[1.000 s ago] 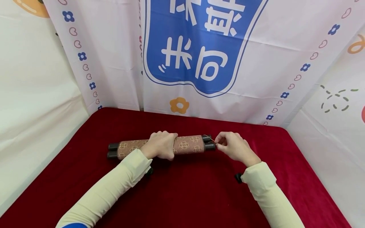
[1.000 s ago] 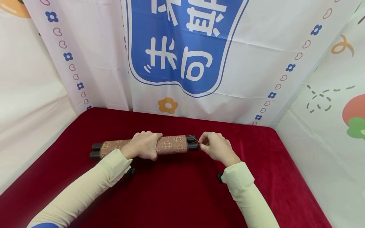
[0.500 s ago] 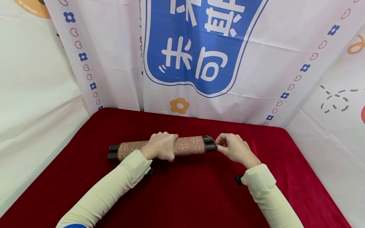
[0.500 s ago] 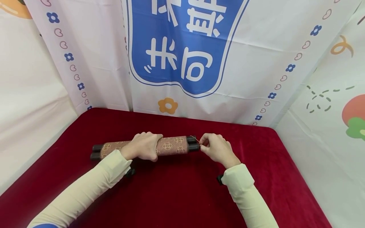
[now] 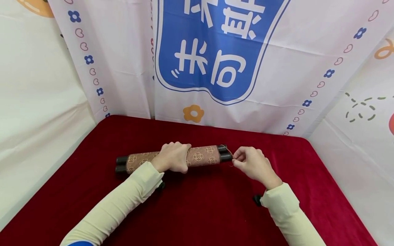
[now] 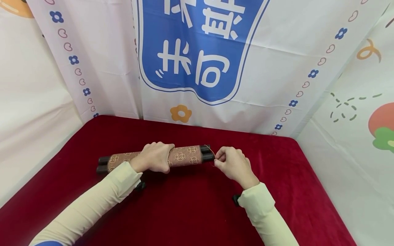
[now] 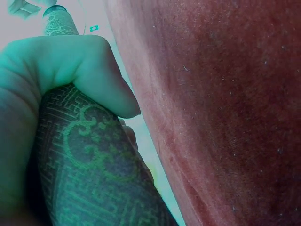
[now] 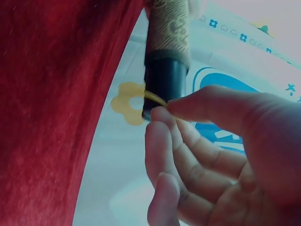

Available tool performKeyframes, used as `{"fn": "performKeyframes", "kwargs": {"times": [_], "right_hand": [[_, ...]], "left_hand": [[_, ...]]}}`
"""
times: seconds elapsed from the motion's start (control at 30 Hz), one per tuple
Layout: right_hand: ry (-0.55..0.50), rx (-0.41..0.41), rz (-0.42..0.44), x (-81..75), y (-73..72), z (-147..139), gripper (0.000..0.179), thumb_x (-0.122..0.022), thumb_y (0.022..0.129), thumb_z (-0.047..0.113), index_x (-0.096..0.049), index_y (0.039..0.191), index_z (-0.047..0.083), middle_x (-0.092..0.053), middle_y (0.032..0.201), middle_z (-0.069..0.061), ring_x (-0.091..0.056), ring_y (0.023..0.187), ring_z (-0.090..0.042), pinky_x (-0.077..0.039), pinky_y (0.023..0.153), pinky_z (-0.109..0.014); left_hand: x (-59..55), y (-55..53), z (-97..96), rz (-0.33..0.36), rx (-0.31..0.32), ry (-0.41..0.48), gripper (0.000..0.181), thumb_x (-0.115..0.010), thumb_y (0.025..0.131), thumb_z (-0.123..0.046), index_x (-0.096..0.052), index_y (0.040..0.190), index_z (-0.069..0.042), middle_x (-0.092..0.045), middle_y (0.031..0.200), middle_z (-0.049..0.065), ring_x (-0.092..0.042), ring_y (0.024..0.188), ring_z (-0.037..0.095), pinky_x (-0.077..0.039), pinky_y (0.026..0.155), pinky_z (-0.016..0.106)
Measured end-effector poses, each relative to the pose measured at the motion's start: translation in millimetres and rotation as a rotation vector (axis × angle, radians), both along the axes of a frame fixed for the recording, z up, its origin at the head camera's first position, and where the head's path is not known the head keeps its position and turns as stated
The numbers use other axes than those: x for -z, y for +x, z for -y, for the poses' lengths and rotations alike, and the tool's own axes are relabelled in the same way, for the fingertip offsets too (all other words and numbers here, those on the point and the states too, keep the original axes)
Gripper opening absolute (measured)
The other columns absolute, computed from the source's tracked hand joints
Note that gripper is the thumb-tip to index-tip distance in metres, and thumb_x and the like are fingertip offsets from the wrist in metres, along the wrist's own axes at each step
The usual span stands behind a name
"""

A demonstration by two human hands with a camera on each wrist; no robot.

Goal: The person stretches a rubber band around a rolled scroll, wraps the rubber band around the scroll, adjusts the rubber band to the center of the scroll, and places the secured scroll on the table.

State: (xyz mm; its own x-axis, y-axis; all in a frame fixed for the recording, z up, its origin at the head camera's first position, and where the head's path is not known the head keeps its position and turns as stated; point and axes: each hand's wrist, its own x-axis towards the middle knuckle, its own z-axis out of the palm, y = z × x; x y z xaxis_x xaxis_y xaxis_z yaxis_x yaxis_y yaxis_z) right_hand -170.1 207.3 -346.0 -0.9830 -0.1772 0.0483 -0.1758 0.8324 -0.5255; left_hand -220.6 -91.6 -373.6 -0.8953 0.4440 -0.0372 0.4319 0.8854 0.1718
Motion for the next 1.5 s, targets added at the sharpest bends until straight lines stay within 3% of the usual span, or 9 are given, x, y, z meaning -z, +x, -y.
{"fn": "performKeyframes", "kwargs": {"times": [0.2, 0.5, 0.87, 1.1, 1.3, 1.5], "right_hand": [[-0.039, 0.046, 0.011, -4.9, 7.6, 4.5, 0.008, -0.077, 0.092, 0.024, -0.075, 0.094, 0.017, -0.077, 0.086, 0.003, -0.068, 0.075, -0.012, -0.05, 0.066, -0.034], [-0.108, -0.028, -0.038, -7.3, 1.8, 17.0, 0.004, -0.075, 0.091, 0.014, -0.075, 0.089, 0.011, -0.076, 0.08, 0.001, -0.067, 0.071, -0.012, -0.054, 0.067, -0.031], [-0.004, 0.022, -0.038, -14.3, -17.0, 22.2, 0.007, -0.073, 0.092, 0.017, -0.077, 0.09, 0.013, -0.077, 0.084, -0.001, -0.069, 0.076, -0.014, -0.054, 0.065, -0.031], [0.075, 0.01, -0.027, -15.8, -26.6, 31.7, 0.006, -0.074, 0.091, 0.018, -0.077, 0.086, 0.016, -0.075, 0.079, 0.001, -0.068, 0.073, -0.014, -0.053, 0.061, -0.033], [0.166, -0.014, 0.001, -20.6, -20.8, 42.6, 0.007, -0.074, 0.09, 0.017, -0.078, 0.085, 0.021, -0.073, 0.078, 0.006, -0.067, 0.073, -0.014, -0.054, 0.063, -0.037], [0.185, -0.009, -0.011, -22.3, -7.1, 47.9, 0.004, -0.074, 0.089, 0.017, -0.077, 0.089, 0.019, -0.072, 0.076, 0.008, -0.065, 0.069, -0.011, -0.052, 0.062, -0.035]], "left_hand": [[-0.6, -0.4, -2.4, 0.005, 0.004, -0.009, 0.053, -0.081, 0.063, -0.026, -0.066, 0.113, -0.018, -0.066, 0.083, -0.002, -0.062, 0.071, 0.021, -0.051, 0.059, 0.044], [-0.7, 1.8, -10.8, 0.011, 0.024, -0.019, 0.048, -0.079, 0.066, -0.023, -0.066, 0.112, -0.019, -0.063, 0.076, -0.004, -0.06, 0.068, 0.02, -0.048, 0.059, 0.042], [1.1, 8.4, -23.4, 0.012, 0.059, -0.043, 0.048, -0.08, 0.068, -0.022, -0.067, 0.114, -0.018, -0.064, 0.078, -0.004, -0.061, 0.069, 0.02, -0.049, 0.06, 0.043], [1.9, 13.5, -31.6, 0.029, 0.084, -0.065, 0.05, -0.079, 0.072, -0.021, -0.068, 0.12, -0.018, -0.063, 0.076, -0.005, -0.059, 0.066, 0.02, -0.049, 0.059, 0.041], [2.3, 14.4, -35.8, 0.004, 0.083, -0.067, 0.042, -0.08, 0.07, -0.022, -0.067, 0.11, -0.018, -0.061, 0.072, -0.005, -0.058, 0.063, 0.02, -0.048, 0.058, 0.042], [2.8, 9.0, -31.4, -0.02, 0.048, -0.045, 0.032, -0.08, 0.069, -0.021, -0.063, 0.096, -0.02, -0.059, 0.068, -0.005, -0.055, 0.06, 0.019, -0.044, 0.054, 0.039]]}}
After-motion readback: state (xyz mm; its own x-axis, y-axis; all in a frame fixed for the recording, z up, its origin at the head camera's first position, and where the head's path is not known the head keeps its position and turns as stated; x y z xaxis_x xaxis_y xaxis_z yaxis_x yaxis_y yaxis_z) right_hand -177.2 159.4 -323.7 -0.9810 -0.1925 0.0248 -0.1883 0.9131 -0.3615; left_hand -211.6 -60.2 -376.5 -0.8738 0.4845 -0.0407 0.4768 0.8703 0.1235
